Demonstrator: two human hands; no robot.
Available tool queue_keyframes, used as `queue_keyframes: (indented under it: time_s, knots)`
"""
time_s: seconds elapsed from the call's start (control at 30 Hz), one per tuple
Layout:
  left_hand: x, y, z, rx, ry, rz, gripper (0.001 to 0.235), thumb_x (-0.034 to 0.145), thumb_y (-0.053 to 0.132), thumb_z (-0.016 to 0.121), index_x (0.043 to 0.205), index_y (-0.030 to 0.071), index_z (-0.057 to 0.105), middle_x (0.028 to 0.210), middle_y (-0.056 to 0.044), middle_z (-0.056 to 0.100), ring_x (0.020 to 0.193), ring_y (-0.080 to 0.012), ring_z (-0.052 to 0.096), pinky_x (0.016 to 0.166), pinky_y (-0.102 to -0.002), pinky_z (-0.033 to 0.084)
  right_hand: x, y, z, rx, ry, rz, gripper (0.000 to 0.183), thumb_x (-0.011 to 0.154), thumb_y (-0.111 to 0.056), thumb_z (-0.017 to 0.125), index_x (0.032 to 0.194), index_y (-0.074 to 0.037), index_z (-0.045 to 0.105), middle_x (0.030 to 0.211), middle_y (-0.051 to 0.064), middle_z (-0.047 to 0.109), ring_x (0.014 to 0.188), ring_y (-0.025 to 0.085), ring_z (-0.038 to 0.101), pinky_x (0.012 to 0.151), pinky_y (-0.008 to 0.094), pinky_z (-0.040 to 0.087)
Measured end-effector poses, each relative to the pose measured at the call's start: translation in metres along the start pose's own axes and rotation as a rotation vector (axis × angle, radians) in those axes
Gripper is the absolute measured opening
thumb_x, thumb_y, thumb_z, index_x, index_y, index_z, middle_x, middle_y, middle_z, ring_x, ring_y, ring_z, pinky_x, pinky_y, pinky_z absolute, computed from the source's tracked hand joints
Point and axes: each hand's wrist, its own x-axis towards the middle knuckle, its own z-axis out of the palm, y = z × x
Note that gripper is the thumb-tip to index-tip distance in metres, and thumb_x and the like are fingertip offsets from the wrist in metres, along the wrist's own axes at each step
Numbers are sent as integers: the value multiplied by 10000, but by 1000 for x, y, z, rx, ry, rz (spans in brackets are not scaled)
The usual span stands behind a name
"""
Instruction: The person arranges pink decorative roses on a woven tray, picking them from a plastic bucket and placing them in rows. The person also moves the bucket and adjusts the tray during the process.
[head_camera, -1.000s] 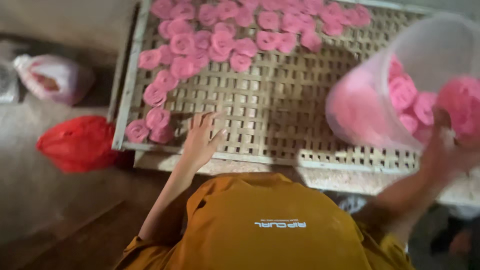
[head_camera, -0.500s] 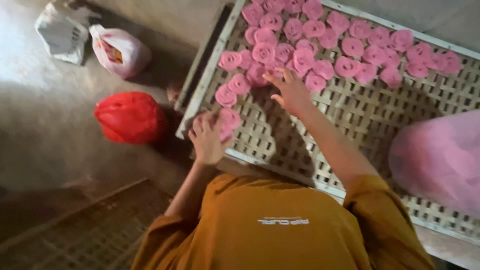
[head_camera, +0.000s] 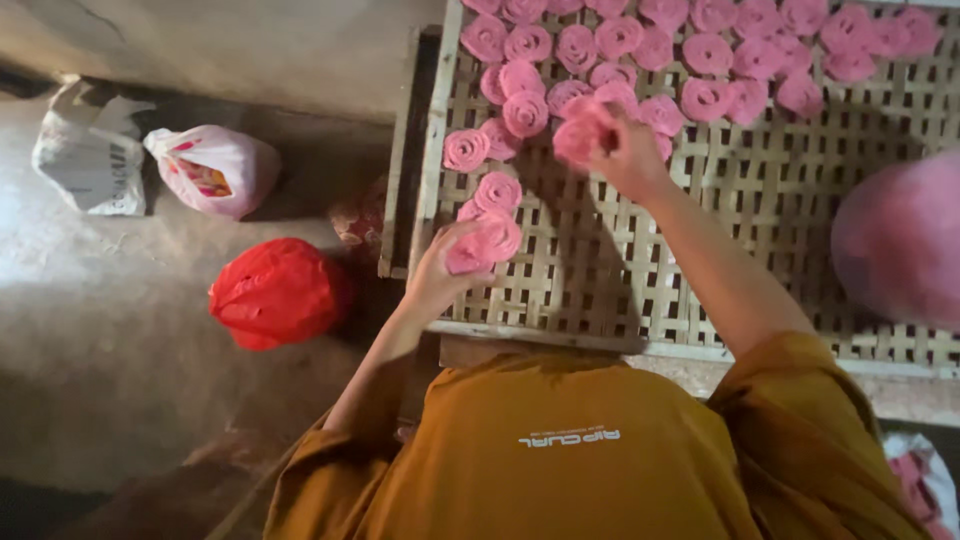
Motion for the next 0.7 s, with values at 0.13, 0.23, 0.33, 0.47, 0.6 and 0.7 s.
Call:
queue_keyframes:
  time_s: [0.13,0.23,0.33,0.47,0.6,0.7]
  knots:
    - [20,-8,21,-605,-219,-84,799,707,30,812,1446,110,520,1481,-48,509,1376,-195,481,1107,-360,470,-60,50,4,766,103,343,380,1036,-87,639,1408,-37,581,1143,69,679,941,157,608,749,317,510]
    - [35,-14,45,-1058,-306,-249,690,864,113,771,1497,35,508,1484,-107,537,1335,-240,510,1055,-402,480,-107,71,7,1387,168,685,392,939,-123,619,1325,-58,593,1152,74,715,996,211,730,806,373,631]
    - [52,-12,74,-905,-158,-105,627,954,42,711,1538,10,484,1502,-125,550,1383,-241,514,1137,-386,449,-135,59,3,1535,202,613,357,964,-141,641,1293,-23,570,1217,98,684,1096,235,683,915,410,567]
    - [62,16,111,-251,89,234,833,840,-133,657,1576,64,321,1519,-149,486,1431,-271,480,1189,-393,396,-150,2,-15,1601,114,440,433,912,-204,657,1296,-20,575,1331,99,670,1236,240,649,1063,442,503]
    - [55,58,148,-327,17,307,980,794,-182,512,1646,100,119,1614,-185,311,1511,-289,382,1247,-411,355,-165,-43,-28,1713,62,302,415,978,-214,669,1342,-48,561,1337,87,638,1269,243,610,1112,466,475]
    - [45,83,171,-463,-107,308,927,924,-113,477,1683,130,2,1679,-172,207,1584,-275,306,1299,-389,282,-175,-38,-34,1669,199,313,384,1022,-203,649,1379,-96,554,1287,82,630,1206,237,604,1050,478,494]
